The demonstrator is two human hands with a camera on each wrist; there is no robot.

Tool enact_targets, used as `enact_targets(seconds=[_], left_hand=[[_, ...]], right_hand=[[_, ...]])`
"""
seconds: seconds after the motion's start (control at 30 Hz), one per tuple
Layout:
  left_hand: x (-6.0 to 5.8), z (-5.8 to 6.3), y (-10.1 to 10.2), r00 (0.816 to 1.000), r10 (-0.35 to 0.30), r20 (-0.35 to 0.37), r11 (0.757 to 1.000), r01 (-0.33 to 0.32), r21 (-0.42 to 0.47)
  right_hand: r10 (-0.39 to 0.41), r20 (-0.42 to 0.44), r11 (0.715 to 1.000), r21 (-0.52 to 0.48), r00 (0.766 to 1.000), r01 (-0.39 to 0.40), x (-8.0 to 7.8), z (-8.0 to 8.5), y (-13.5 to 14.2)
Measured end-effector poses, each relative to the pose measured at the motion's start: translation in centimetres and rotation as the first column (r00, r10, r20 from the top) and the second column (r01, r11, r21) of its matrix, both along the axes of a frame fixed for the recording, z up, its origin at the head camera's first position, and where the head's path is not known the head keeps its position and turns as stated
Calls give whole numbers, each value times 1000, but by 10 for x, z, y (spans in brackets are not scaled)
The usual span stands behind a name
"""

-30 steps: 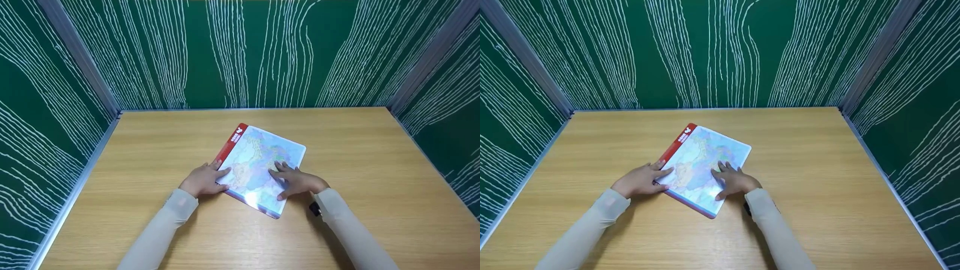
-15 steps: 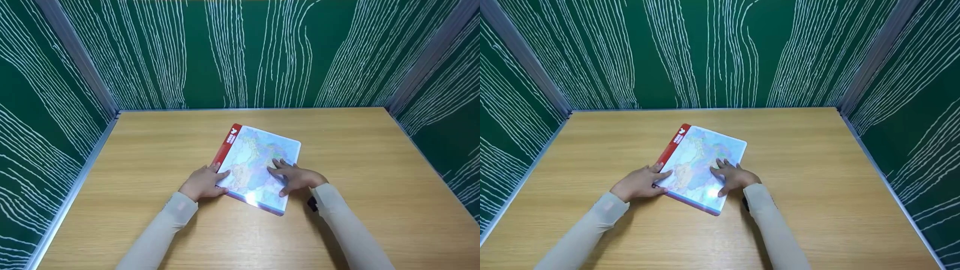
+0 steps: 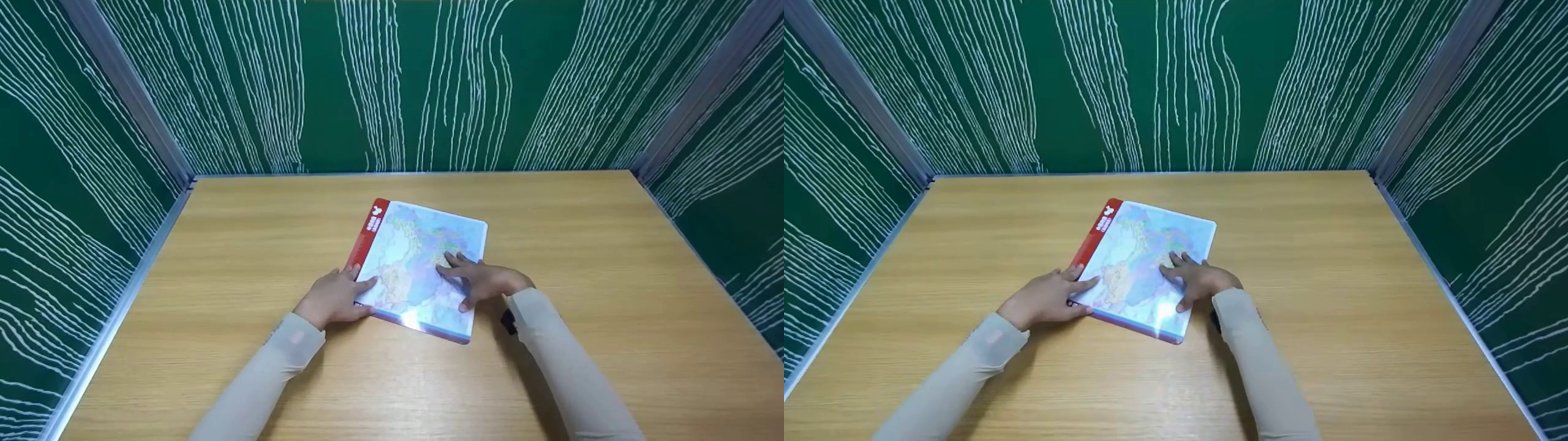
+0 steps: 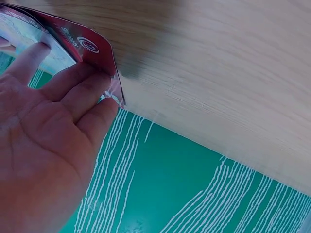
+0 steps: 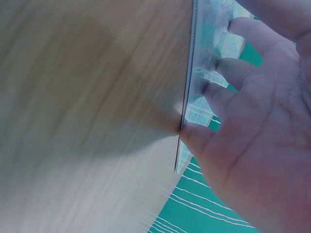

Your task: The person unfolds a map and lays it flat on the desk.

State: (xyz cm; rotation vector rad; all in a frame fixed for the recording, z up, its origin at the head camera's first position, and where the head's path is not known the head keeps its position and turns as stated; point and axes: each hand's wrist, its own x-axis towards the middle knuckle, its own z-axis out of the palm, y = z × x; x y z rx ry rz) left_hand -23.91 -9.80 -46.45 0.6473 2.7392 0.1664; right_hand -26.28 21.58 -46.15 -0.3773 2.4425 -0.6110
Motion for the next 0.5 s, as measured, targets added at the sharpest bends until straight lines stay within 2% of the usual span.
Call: enact_targets(seconds=[0.27, 0.5], left_hand=[[0, -2, 0, 1000, -2, 1, 1000, 2, -6], [-2, -2, -1, 998, -40, -38, 999, 40, -5]], right_hand=[[27, -9, 1000, 2, 1000, -27, -1, 1, 1], [51, -11, 999, 7, 999, -51, 0, 2, 0]])
